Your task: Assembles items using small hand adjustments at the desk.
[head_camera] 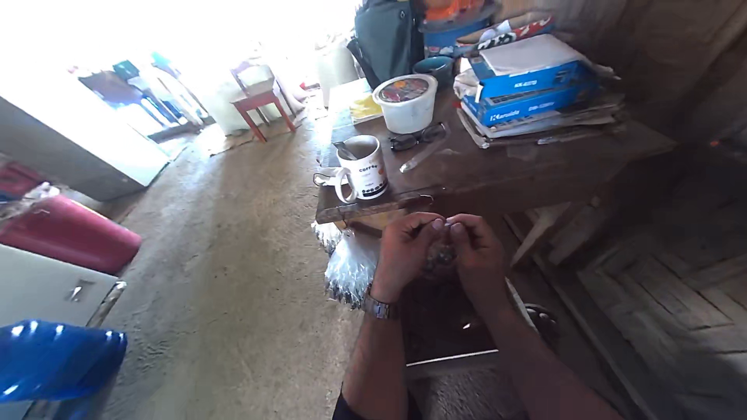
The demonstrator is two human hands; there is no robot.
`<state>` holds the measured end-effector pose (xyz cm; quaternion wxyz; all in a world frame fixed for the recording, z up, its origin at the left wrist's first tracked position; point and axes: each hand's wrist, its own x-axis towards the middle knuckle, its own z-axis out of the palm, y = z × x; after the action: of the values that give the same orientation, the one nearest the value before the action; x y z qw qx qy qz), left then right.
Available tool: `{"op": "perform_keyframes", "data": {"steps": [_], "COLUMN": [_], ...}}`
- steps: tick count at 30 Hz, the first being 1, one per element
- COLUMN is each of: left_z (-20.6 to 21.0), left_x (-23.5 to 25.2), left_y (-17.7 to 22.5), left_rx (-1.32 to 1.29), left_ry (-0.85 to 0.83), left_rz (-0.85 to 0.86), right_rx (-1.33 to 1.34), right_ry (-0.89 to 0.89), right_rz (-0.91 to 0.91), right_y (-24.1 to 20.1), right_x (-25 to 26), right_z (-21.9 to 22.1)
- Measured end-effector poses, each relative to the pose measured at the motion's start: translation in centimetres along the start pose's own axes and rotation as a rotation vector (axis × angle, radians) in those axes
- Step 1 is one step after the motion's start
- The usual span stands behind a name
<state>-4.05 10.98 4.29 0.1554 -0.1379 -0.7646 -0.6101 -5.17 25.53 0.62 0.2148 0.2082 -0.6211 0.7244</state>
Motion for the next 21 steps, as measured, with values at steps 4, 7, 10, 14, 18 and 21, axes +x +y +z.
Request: {"op": "perform_keyframes", "data": {"steps": [4,7,10,14,18,21], "left_z": [-0.4,-0.6,-0.6,-0.9,-1.3,-1.3], "left_x": [-0.2,-0.3,-0.2,-0.2,-0.3,-0.3], "left_y": [0.3,0.4,0.4,0.4,0.4,0.5], "left_rx": [0.042,0.042,0.052,0.067,0.004,-0.053], "left_ry": [0.028,0.008,-0.014,0.001,0.038,0.017], "left_rz": [0.024,0.034,0.055,0.041,0.038,-0.003], "right_rx": [-0.015,0.079,0.119,0.195,0.272,0.2], "right_ry": [-0.033,-0.083,-0.185,-0.26,-0.266,-0.283], "right_rz": [-0.019,0.088,0.177,0.341,0.394,0.31], "right_y": [0.0,0.0,0.5,0.4,0.3,0.3], "right_x": [0.1,0.3,0.5,0.5,0.9,0.9], "right_z": [-0.4,-0.8,-1.2,-1.5,-1.7,-1.9]}}
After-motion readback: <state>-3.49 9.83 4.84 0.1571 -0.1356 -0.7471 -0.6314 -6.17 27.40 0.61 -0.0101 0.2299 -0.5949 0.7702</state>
